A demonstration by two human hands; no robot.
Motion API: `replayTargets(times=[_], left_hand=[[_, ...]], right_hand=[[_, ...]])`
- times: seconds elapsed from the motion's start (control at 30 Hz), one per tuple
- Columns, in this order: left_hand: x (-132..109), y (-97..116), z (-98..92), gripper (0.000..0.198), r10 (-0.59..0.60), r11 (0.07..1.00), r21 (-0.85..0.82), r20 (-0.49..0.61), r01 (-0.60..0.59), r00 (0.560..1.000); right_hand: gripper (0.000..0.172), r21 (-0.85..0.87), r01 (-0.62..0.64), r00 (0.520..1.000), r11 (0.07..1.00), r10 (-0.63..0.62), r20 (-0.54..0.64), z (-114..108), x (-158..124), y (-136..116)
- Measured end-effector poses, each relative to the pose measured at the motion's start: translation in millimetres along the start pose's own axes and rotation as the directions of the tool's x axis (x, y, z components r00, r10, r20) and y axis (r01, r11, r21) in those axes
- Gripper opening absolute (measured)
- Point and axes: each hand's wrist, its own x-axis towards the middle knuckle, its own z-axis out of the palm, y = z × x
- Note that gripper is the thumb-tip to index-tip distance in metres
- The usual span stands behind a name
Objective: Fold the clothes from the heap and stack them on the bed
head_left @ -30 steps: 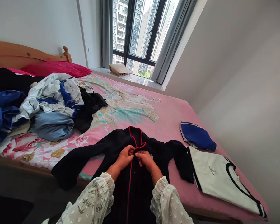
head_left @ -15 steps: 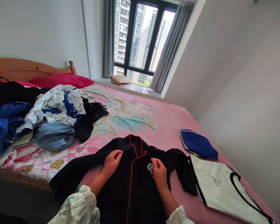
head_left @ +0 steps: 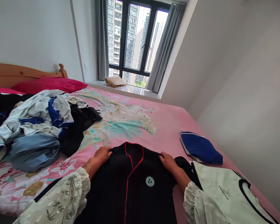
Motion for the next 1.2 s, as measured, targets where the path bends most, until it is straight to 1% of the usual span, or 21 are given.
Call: replayTargets(times=[0.03,0.1,0.2,0.3,0.37,0.4,0.47,0.53,0.63,0.73,0.8,0.87,0.93,1.0,1.07,1.2], left_hand=[[6,-4,-0.8,0.021,-0.029,0.999,-0.024,-0.005,0.029,1.0],[16,-12,-6.0,0.028,-0.071,0.992,-0.104,-0.027,0.068,0.997],[23,-23,-16.0,0.037,-0.094,0.978,-0.189,-0.035,0.086,0.995],[22,-28,-20.8,0.033,-0.078,0.974,-0.217,-0.02,0.072,0.997],[20,-30,-20.3,0.031,-0.067,0.97,-0.234,-0.009,0.063,0.998],[20,-30,-19.3,0.03,-0.064,0.967,-0.248,0.001,0.062,0.998],[21,-29,-16.6,0.029,-0.063,0.958,-0.28,0.027,0.068,0.998],[22,-27,-13.5,0.03,-0.068,0.948,-0.308,0.049,0.08,0.996],[24,-28,-8.5,0.029,-0.09,0.933,-0.343,0.057,0.104,0.994],[23,-33,-2.1,0.031,-0.132,0.911,-0.389,0.046,0.139,0.99],[22,-37,3.1,0.033,-0.154,0.897,-0.413,0.043,0.158,0.987],[23,-41,8.4,0.034,-0.164,0.89,-0.424,0.046,0.167,0.985],[25,-44,12.8,0.033,-0.165,0.888,-0.427,0.052,0.172,0.985],[28,-44,15.2,0.031,-0.167,0.889,-0.421,0.061,0.177,0.984],[30,-42,14.8,0.026,-0.169,0.895,-0.407,0.072,0.184,0.983],[35,-36,8.4,0.012,-0.19,0.922,-0.328,0.076,0.204,0.979]], right_hand=[[0.019,0.004,-0.016,1.0,1.0,0.016,-0.01,-1,3,8],[0.026,0.022,-0.027,0.999,0.999,0.028,-0.035,-4,6,21],[0.031,0.039,-0.029,0.996,0.999,0.032,-0.085,-6,5,27],[0.039,0.028,0.015,0.992,0.999,-0.012,-0.129,-7,0,17],[0.046,-0.003,0.101,0.987,0.995,-0.101,-0.126,-9,-5,5],[0.047,-0.027,0.151,0.982,0.988,-0.153,-0.111,-10,-8,-1],[0.041,-0.084,0.233,0.969,0.969,-0.239,-0.062,-10,-12,-12],[0.032,-0.143,0.262,0.964,0.954,-0.264,0.0,-8,-13,-19],[0.021,-0.224,0.214,0.977,0.951,-0.205,0.063,3,-8,-24],[0.012,-0.273,0.13,0.991,0.953,-0.114,0.073,14,4,-25],[0.013,-0.278,0.071,0.997,0.958,-0.06,0.05,18,14,-22],[0.019,-0.263,-0.009,1.0,0.965,0.008,-0.006,19,21,-17],[0.028,-0.237,-0.1,0.994,0.966,0.085,-0.069,19,24,-11],[0.03,-0.209,-0.156,0.985,0.965,0.137,-0.103,22,25,-6],[0.027,-0.176,-0.163,0.984,0.971,0.147,-0.097,26,25,-2],[0.018,-0.089,-0.137,0.99,0.987,0.135,-0.032,28,24,2]])
